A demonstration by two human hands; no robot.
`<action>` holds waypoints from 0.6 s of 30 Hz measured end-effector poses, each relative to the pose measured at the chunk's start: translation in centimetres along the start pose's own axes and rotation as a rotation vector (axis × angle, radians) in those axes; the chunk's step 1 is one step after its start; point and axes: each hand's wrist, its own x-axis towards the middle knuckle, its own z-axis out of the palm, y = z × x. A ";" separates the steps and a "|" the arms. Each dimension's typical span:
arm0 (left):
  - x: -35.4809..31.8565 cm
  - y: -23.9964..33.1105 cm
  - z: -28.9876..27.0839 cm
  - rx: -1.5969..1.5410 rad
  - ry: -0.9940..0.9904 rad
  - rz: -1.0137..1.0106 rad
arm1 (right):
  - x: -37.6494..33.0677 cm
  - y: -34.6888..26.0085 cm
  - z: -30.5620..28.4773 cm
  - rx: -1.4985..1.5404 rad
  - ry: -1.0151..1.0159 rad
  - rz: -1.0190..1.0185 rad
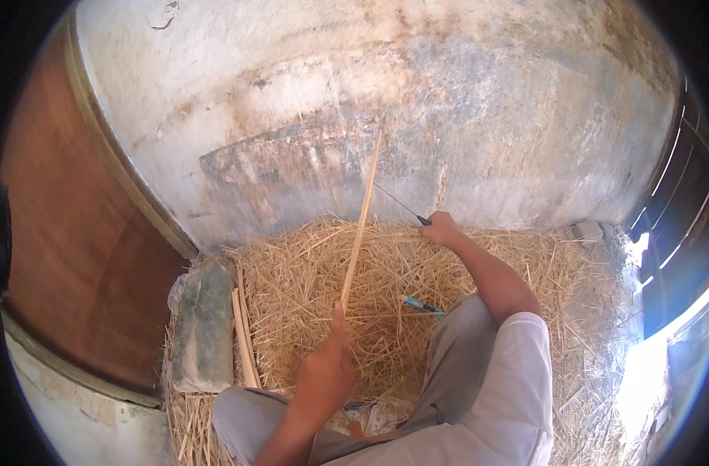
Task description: The person sits on a straw-covered floor and uses a utility knife and a machete to shave and smooth a long bamboo strip. They alternate between the two tools to refine the strip's surface and shape, holding the bamboo with one hand while working with the other.
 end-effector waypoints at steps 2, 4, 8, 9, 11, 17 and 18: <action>0.2 -0.1 0.0 0.016 0.041 0.009 | -0.5 0.0 -0.3 -0.001 -0.046 0.048; 0.4 0.2 -0.1 0.036 0.093 0.003 | -0.5 -1.2 -0.6 0.031 -0.049 0.053; 0.5 0.4 -0.4 0.104 0.116 0.002 | -1.1 -2.9 -0.8 0.159 0.131 -0.012; 0.5 0.3 -0.1 0.104 0.138 0.017 | -1.3 -3.4 -1.0 0.198 0.203 -0.036; 0.7 0.1 0.2 0.105 0.162 0.039 | -1.6 -5.0 -1.2 0.305 0.305 -0.086; 0.6 0.4 0.1 0.154 0.175 0.075 | -4.4 -10.1 -2.7 0.292 0.364 -0.386; 0.7 0.4 0.2 0.151 0.166 0.070 | -4.9 -10.4 -3.2 0.231 0.343 -0.444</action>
